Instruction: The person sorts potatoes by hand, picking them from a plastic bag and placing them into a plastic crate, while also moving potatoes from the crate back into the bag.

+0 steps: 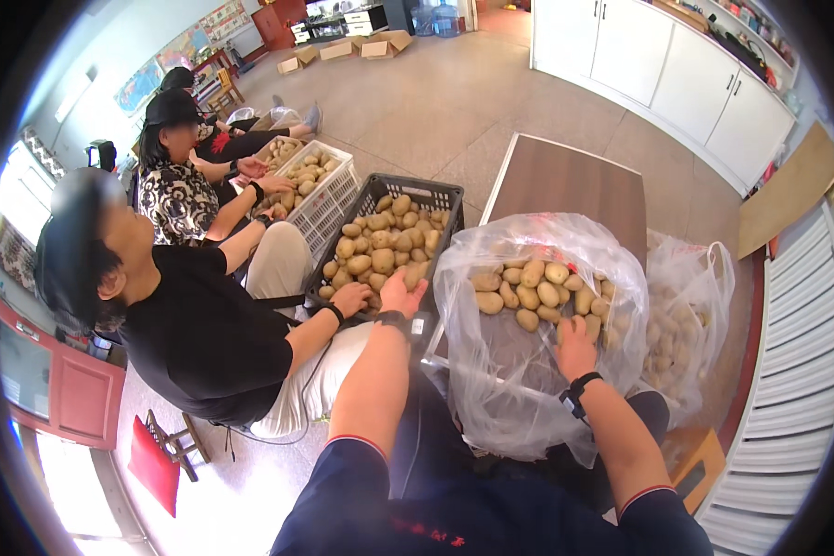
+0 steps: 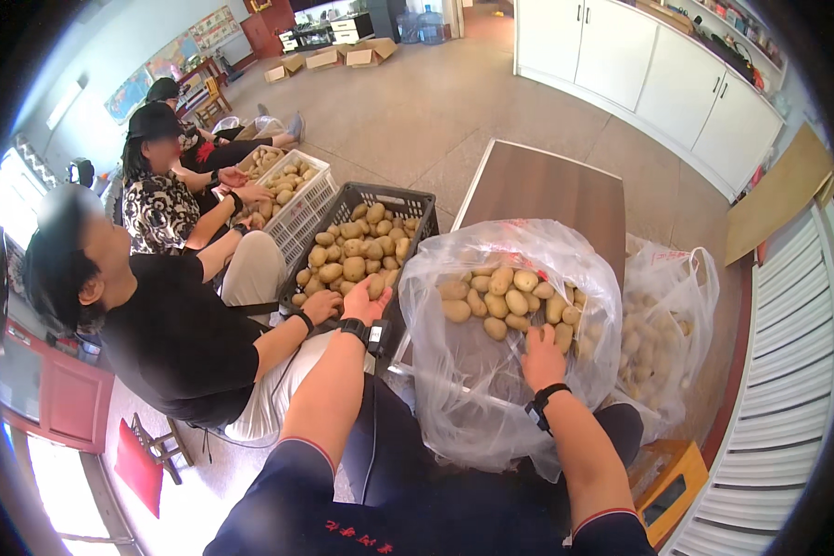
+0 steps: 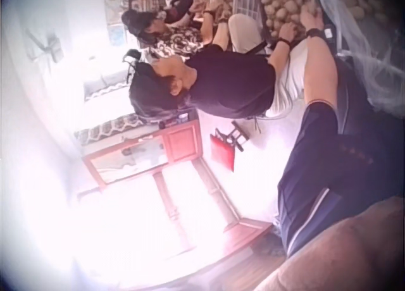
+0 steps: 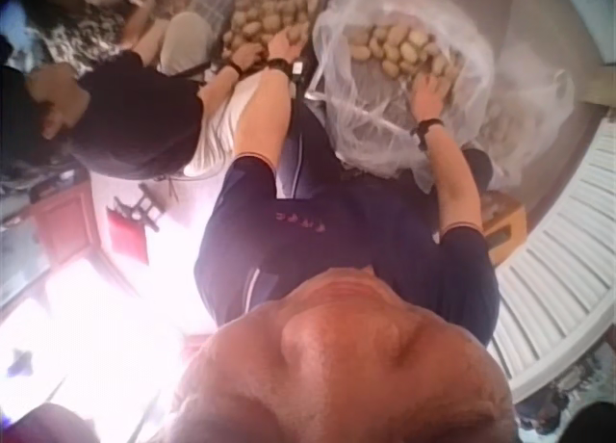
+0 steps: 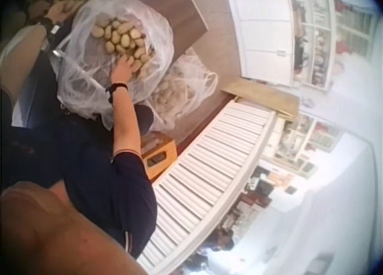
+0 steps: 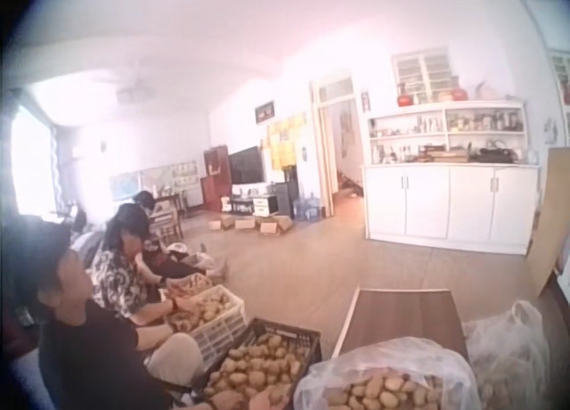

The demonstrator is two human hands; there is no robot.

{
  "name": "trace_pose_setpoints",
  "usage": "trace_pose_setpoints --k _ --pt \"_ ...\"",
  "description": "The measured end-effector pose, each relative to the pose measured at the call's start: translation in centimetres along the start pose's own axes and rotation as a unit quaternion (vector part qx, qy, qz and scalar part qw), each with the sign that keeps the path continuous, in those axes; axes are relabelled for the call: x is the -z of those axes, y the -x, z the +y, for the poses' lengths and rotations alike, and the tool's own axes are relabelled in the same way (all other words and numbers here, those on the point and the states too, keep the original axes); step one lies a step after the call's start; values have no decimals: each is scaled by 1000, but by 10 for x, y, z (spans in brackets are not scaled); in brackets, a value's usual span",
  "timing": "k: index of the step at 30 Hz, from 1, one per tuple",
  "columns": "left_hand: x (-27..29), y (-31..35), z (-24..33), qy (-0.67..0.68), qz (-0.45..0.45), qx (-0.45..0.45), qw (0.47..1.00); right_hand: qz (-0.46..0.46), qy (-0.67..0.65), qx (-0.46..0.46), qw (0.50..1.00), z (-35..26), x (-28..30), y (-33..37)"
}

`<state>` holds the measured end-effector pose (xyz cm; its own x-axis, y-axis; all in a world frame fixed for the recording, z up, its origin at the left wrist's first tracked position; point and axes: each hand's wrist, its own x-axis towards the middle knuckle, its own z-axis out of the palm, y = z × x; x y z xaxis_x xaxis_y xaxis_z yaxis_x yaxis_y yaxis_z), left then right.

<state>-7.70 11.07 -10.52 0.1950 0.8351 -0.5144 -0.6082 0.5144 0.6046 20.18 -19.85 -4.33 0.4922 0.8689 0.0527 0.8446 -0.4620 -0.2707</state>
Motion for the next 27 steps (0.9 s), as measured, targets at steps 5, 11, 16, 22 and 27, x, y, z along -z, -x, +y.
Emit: trace_pose_setpoints --k 5,11,16,22,27 --pt "32 -26 -8 -461 -36 -339 819 4 13 24 1000 -5 -8 12" --pt "48 -43 -7 -546 4 -407 732 -1 2 36 999 -7 -12 23" --pt "62 -78 -12 -527 -22 -366 766 4 0 44 999 -3 -16 31" --pt "56 -75 -26 -473 -43 -367 800 6 9 42 999 7 -20 42" --pt "32 -39 -13 -469 -24 -374 800 -6 -23 42 999 8 -15 47"
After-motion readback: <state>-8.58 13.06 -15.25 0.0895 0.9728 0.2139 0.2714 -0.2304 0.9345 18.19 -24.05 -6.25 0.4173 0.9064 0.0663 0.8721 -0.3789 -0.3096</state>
